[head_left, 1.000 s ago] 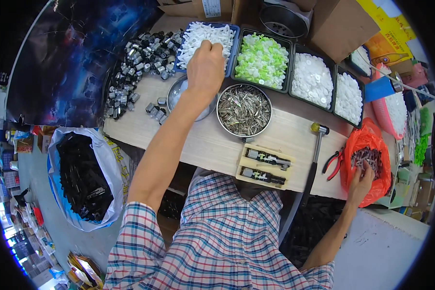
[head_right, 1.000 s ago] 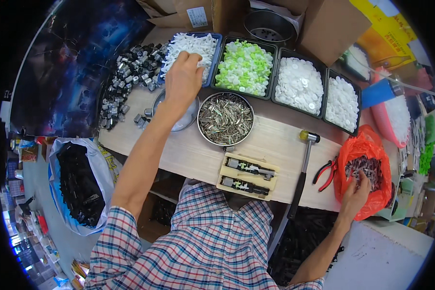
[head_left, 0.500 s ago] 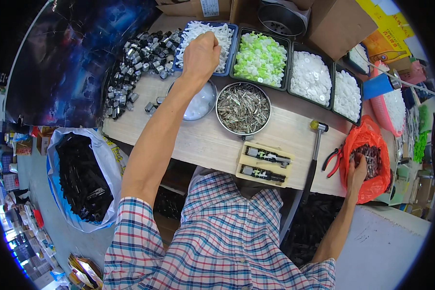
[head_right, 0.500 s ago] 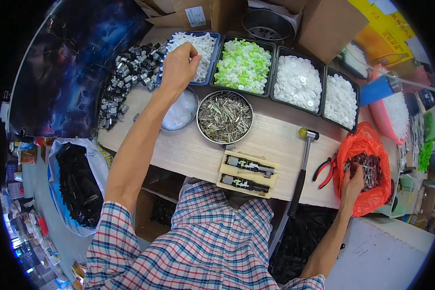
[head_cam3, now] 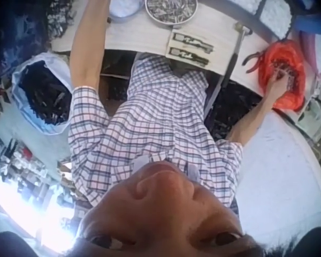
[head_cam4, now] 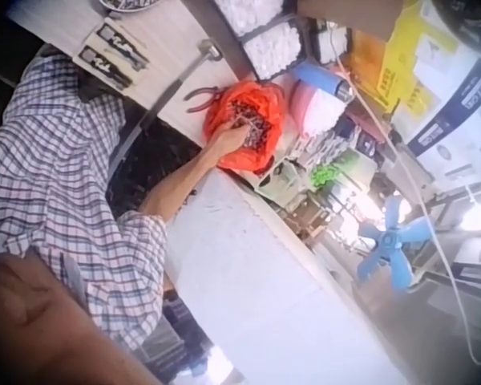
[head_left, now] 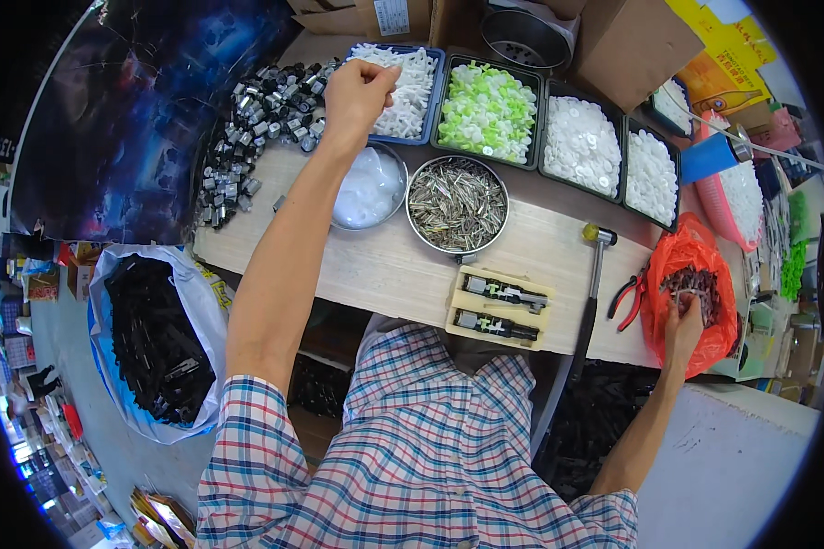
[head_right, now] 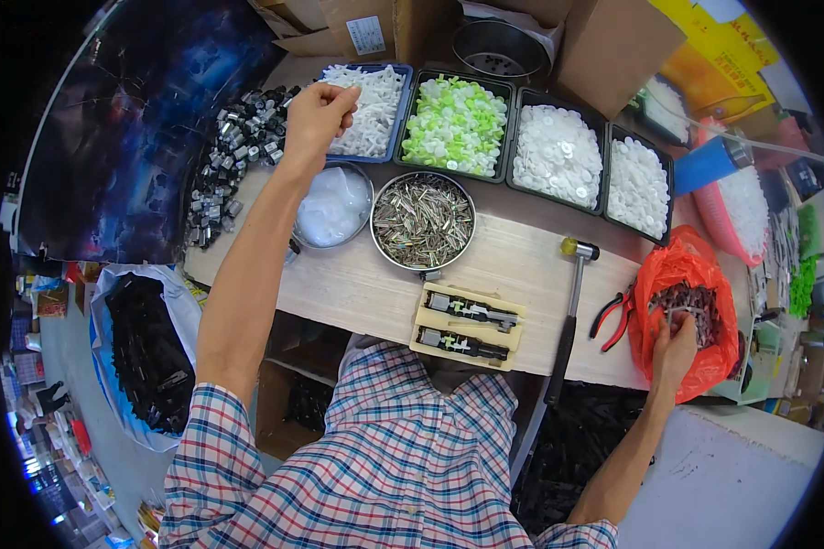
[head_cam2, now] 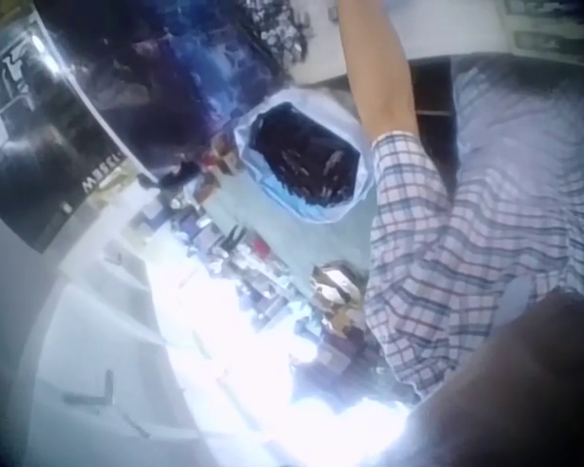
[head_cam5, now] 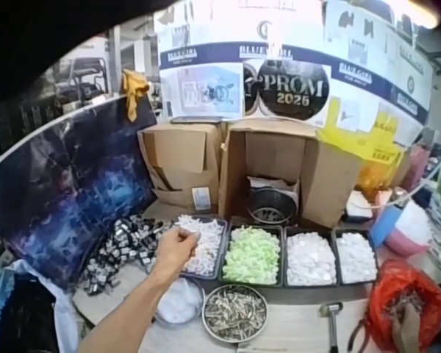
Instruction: Assembling small mechanical components by inserting metal pins into brackets and using a hammer to secure them at a workbench.
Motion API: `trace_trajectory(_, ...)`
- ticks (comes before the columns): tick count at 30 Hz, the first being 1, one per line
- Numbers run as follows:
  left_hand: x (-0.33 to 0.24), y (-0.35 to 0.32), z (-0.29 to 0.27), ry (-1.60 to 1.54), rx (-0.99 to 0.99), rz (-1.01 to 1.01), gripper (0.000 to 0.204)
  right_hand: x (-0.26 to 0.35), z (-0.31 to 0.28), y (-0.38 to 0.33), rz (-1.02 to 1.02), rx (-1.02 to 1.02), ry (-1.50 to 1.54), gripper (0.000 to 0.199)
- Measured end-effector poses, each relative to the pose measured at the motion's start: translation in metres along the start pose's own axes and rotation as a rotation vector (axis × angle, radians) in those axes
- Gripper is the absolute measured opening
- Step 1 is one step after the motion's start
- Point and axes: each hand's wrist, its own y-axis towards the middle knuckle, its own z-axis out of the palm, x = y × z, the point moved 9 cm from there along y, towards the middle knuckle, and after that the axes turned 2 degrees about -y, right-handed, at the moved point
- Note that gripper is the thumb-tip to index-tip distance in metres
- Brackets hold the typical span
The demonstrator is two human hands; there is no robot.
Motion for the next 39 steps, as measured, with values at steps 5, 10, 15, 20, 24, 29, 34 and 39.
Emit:
trace_trajectory(5, -0.006, -0.029, 0.001, -0.189, 0.144, -0.110, 0.024, 0.013, -0.015, -0.017, 0.036, -0.057, 0.193, 0.020)
trace_trajectory(10, -0.014, -0.093, -0.021, -0.388, 0.107, -0.002, 0.017, 0.097, -0.026, -0.051, -0.058, -0.060, 0.486, 0.018)
trace_trajectory(15, 0.007, -0.134, -0.050, -0.040, 0.051, 0.054, 0.019, 0.176, -0.014, -0.087, -0.157, 0.122, 0.622, 0.019)
trace_trajectory(20, 0.010, -0.154, -0.058, 0.226, 0.035, -0.022, 0.016, 0.246, -0.001, -0.118, -0.325, 0.280, 0.684, 0.020)
trace_trajectory(24, -0.020, -0.162, -0.055, 0.543, 0.000, 0.380, 0.014, 0.285, 0.002, -0.138, -0.421, 0.321, 0.762, 0.021)
trace_trajectory(29, -0.034, -0.172, -0.044, 0.805, 0.013, 0.560, 0.017, 0.305, 0.005, -0.148, -0.445, 0.361, 0.792, 0.024)
trace_trajectory(34, -0.027, -0.175, -0.029, 1.004, 0.129, 0.608, 0.022, 0.314, 0.007, -0.152, -0.490, 0.370, 0.814, 0.023)
trace_trajectory(39, -0.035, -0.180, -0.039, 0.609, -0.030, 0.470, 0.018, 0.313, 0.017, -0.152, -0.414, 0.412, 0.838, 0.019)
